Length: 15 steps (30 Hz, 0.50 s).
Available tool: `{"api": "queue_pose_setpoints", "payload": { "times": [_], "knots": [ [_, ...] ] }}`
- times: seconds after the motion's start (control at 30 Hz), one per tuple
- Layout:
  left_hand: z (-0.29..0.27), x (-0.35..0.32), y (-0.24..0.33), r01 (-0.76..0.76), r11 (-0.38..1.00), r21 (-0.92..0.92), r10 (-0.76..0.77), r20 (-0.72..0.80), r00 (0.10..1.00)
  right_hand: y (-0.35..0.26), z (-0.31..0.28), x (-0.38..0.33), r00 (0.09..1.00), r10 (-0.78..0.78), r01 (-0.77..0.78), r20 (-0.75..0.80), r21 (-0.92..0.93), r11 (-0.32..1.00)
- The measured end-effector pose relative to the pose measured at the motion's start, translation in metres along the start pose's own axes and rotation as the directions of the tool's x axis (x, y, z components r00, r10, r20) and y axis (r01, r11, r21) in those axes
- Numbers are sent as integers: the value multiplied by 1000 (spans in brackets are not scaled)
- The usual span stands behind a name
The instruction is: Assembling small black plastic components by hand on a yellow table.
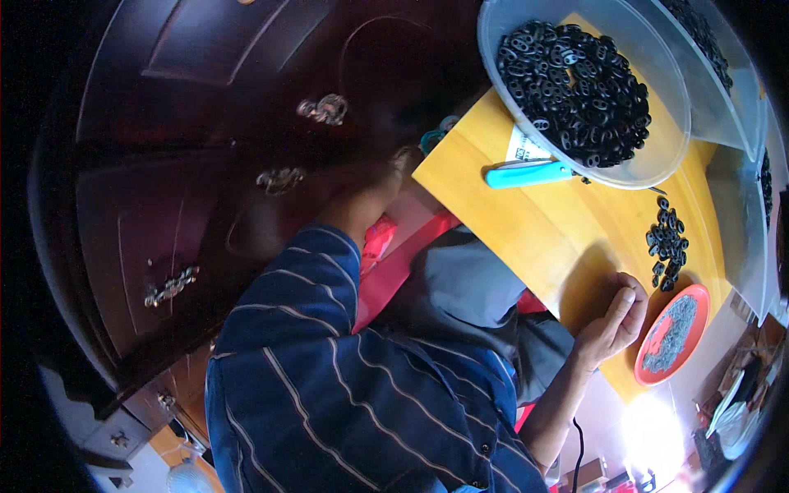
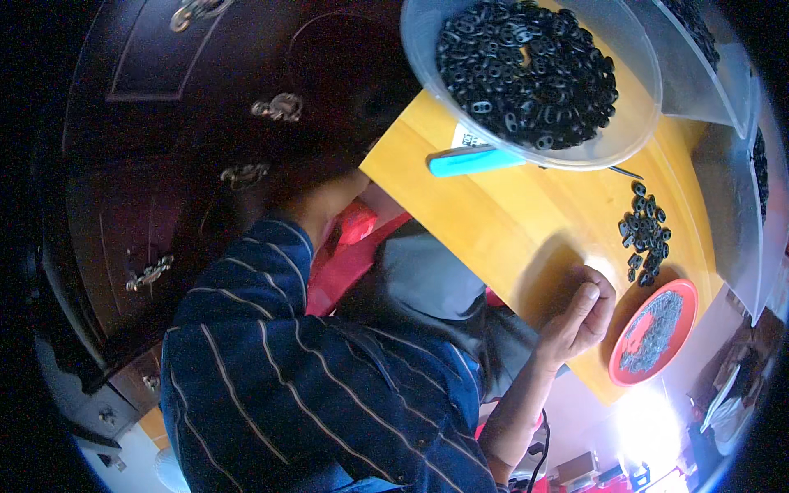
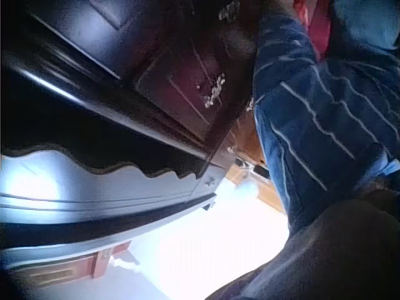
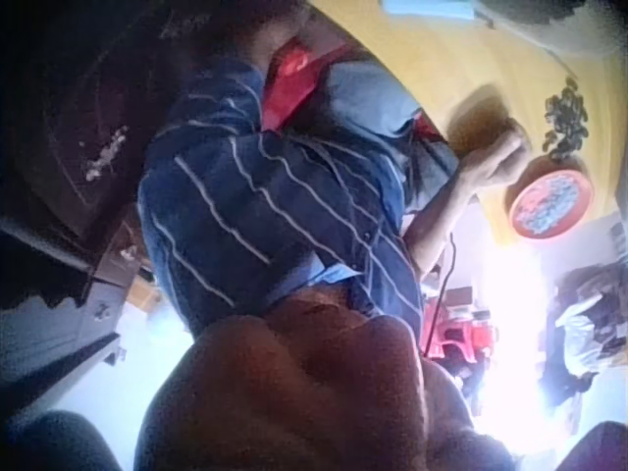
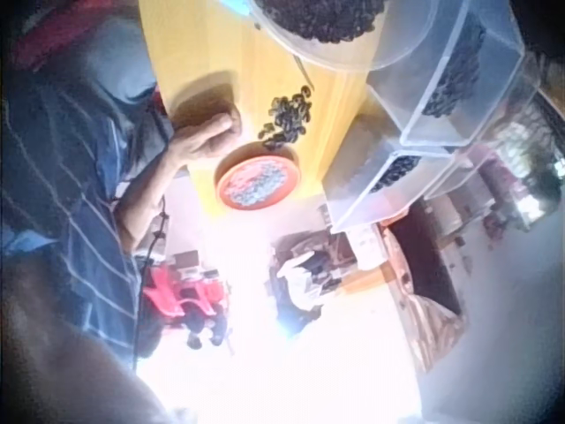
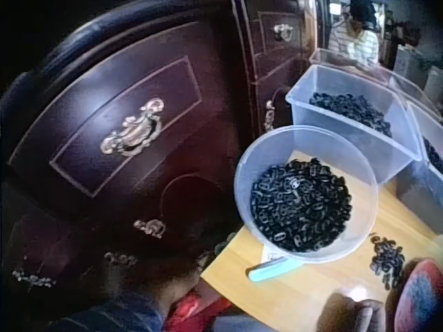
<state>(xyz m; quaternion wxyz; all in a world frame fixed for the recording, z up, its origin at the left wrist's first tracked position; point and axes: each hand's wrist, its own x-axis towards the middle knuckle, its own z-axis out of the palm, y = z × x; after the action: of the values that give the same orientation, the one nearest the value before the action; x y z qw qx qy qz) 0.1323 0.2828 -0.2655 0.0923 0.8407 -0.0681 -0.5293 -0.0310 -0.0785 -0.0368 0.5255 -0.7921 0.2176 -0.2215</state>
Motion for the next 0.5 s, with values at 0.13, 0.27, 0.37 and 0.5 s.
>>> {"api": "queue_pose_setpoints", "payload": {
  "times": [0.13,0.27,0.37,0.5],
  "knots": [
    [-4,2,9,-132,990,56,133,1,991,-6,-1,-2,1000,20,-20,0,-9,1000],
    [-52,28,14,-234,969,86,236,-17,972,-12,7,1,997,-3,1,73,26,1000],
    [-76,45,16,-307,946,104,312,-36,949,-16,4,2,996,38,-45,79,83,996],
    [-33,-19,-22,-379,915,137,391,-72,917,-17,-4,1,999,23,-26,38,65,998]
  ]
}}
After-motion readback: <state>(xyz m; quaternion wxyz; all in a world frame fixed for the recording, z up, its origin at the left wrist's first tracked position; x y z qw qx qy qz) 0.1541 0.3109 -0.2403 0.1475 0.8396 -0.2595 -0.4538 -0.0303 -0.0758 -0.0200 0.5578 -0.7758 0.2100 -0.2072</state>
